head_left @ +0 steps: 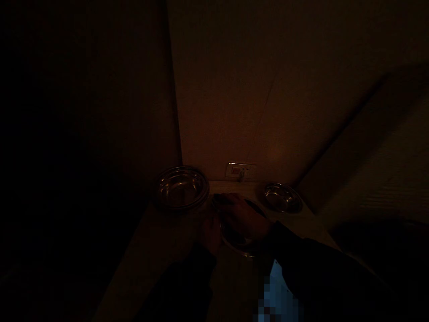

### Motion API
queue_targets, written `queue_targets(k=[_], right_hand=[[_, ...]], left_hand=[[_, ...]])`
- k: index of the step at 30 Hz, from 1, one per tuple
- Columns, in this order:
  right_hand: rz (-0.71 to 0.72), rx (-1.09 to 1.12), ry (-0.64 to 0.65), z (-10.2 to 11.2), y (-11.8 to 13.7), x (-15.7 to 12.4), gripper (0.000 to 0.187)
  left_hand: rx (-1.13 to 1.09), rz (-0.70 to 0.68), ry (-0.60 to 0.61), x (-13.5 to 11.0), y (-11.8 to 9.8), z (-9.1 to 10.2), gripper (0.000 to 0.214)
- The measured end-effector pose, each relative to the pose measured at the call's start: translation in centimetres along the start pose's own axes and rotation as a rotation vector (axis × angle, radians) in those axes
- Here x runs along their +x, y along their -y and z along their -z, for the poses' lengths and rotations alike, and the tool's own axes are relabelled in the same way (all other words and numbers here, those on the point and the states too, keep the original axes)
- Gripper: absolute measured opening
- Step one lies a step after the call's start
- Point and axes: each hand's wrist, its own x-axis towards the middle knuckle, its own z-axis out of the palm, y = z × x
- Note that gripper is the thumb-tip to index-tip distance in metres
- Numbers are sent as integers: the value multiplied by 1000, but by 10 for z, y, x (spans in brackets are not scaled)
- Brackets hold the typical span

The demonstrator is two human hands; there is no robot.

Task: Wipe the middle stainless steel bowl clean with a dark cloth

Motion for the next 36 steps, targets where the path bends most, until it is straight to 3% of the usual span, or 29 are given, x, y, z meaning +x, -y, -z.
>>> queue_targets(k=[7,13,18,25,30,32,36], right_hand=[[-196,-124,-28,5,-23,-1,33],[-28,-50,-46,-6,-3,-5,38],[-217,-96,-97,-2,-16,-5,35],[-76,75,-91,-11,7,-13,37],[-186,81,-159,-8,-5,-10,33],[-184,131,-125,-8,-4,-8,32],[-125,289,-28,-2,9,-10,22]], left_hand=[[-43,-23,47,-1,0,-3,30],[-15,-17,25,0,-1,-1,29],[-58,-14,89,-1,2,-3,32],[-158,32,71,0,5,-2,33],[-176,28,76,-4,-1,-3,39],[-174,89,73,-5,-1,-2,44],[-285,304,184,-4,-1,-1,62]])
